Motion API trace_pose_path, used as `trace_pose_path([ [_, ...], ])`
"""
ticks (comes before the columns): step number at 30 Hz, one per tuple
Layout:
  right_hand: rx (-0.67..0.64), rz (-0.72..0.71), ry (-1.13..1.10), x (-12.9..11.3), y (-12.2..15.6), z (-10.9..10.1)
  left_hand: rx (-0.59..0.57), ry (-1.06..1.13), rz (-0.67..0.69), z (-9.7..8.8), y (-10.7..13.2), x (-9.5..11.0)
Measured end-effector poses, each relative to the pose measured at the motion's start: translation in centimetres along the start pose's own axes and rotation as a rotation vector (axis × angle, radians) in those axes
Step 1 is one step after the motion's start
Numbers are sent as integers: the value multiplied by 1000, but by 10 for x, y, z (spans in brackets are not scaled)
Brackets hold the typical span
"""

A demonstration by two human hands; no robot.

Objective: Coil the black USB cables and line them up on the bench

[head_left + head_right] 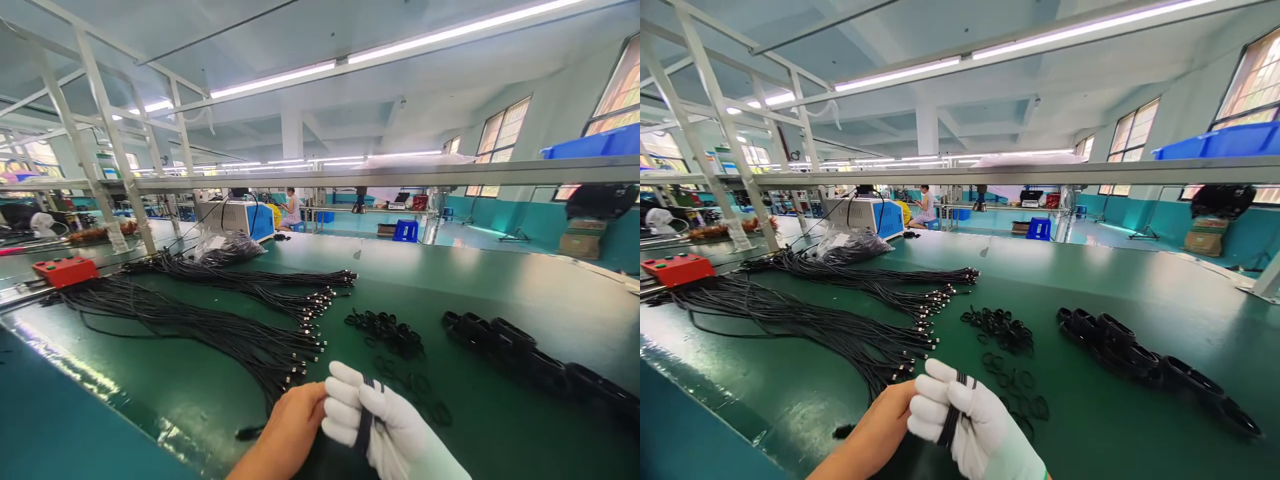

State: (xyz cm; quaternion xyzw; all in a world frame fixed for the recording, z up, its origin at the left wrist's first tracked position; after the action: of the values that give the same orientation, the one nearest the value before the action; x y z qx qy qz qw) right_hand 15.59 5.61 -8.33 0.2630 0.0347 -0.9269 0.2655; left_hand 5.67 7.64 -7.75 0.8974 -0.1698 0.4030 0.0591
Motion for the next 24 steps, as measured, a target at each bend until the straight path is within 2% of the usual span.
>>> trace_pose_path([
  [2,128,-67,47,-12,1,-10,92,-269,-49,0,10,-2],
  [5,209,-131,80,-25,2,-16,144,-549,-51,8,23,4],
  [11,274,-147,123,-25,3,-17,112,-733,72,29,34,27],
  [13,313,-137,165,-21,5,-19,103,-772,173,31,32,34],
  [15,334,-113,230,-15,6,-20,123,-817,376,26,29,45],
  [17,263,-60,285,-7,5,-18,134,-853,618,13,28,58],
  [19,150,5,297,2,4,-13,111,-871,803,-4,26,67],
  [21,65,48,279,9,4,-10,65,-865,895,-21,20,73],
  [24,-40,135,244,19,5,-7,11,-802,922,-32,9,73],
])
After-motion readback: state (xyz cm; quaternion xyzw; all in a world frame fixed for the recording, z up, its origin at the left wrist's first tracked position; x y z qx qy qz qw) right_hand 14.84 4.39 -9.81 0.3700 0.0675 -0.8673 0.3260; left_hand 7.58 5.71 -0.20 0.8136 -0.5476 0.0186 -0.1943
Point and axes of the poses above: each hand's wrist, its own y-axis away from the middle knuckle, its own z-axis out of the palm, x = y × z, the point moved 6 cm from there along -y, towards the middle knuckle, and after that the axes turned 5 degrees about x, right-handed, at the moved point
